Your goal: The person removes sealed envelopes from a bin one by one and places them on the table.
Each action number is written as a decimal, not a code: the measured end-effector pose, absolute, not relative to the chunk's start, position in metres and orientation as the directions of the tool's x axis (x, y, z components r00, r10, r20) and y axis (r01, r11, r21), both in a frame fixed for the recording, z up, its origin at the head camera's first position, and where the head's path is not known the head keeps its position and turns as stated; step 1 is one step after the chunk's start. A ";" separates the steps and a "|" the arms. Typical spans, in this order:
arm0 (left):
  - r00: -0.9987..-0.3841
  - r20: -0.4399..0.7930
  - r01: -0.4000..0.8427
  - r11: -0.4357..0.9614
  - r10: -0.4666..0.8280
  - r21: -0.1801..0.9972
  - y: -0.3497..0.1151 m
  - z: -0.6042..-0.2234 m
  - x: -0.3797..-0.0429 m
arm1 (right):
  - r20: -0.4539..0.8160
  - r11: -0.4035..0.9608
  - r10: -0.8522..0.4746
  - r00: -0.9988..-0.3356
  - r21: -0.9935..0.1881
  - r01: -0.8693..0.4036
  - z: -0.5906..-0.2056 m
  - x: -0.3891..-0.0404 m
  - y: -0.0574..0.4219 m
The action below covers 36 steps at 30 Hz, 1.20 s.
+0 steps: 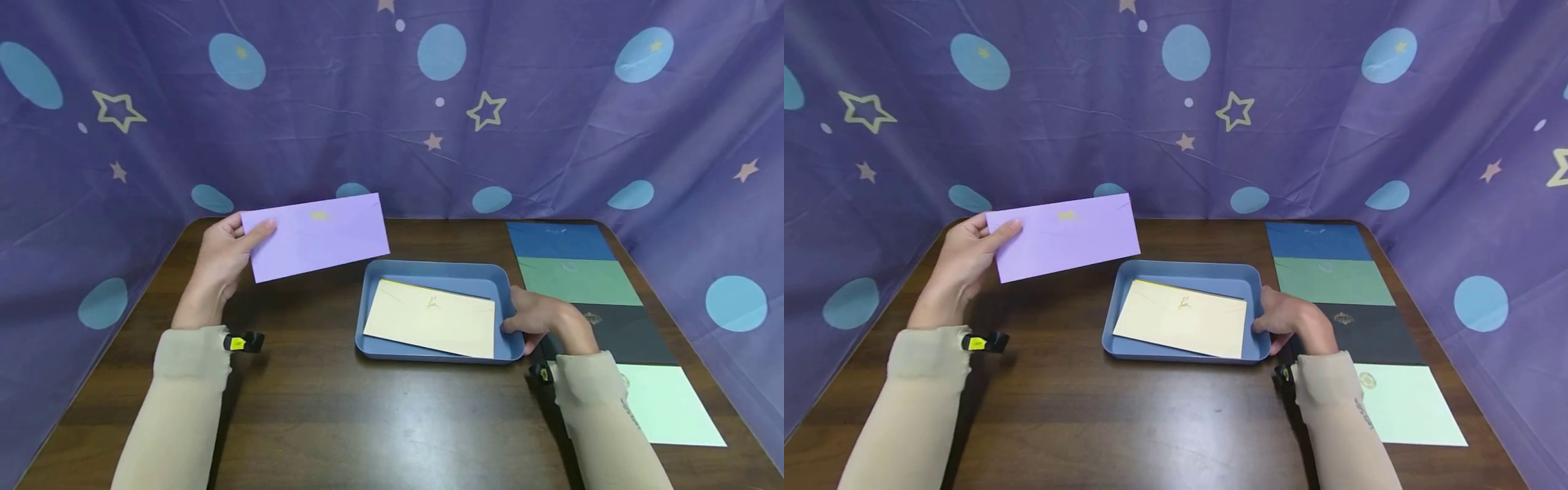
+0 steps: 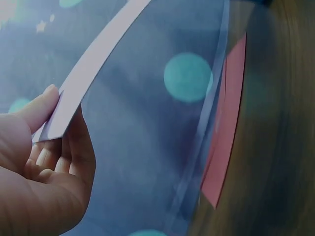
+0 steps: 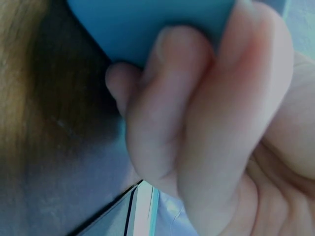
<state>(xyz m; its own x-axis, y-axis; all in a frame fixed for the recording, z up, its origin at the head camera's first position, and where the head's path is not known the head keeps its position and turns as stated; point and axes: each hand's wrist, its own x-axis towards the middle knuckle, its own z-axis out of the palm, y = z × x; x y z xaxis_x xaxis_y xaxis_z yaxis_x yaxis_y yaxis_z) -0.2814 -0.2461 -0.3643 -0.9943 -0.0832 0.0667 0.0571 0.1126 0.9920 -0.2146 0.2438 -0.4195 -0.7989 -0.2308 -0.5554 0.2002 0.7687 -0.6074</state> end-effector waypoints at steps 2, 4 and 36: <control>-0.994 0.048 0.039 0.087 -0.098 0.995 -0.255 -0.367 -0.283 | -0.556 0.771 -0.227 -0.800 -0.604 0.201 -0.419 -0.215 0.244; -0.994 0.039 0.032 0.066 -0.106 0.997 -0.263 -0.371 -0.285 | -0.557 0.771 -0.226 -0.799 -0.604 0.202 -0.419 -0.215 0.244; -0.989 -0.130 -0.050 0.653 0.075 0.756 -0.278 -0.405 -0.291 | -0.542 0.761 -0.245 -0.804 -0.621 0.187 -0.419 -0.214 0.243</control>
<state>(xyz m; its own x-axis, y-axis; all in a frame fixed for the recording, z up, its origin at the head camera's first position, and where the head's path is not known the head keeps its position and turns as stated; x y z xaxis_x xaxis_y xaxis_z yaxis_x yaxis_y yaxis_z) -0.2909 -0.2781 -0.4047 -0.9887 0.0750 -0.1298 -0.0496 0.6532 0.7556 -0.2139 0.2428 -0.4191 -0.8039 -0.2448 -0.5420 0.1872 0.7609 -0.6213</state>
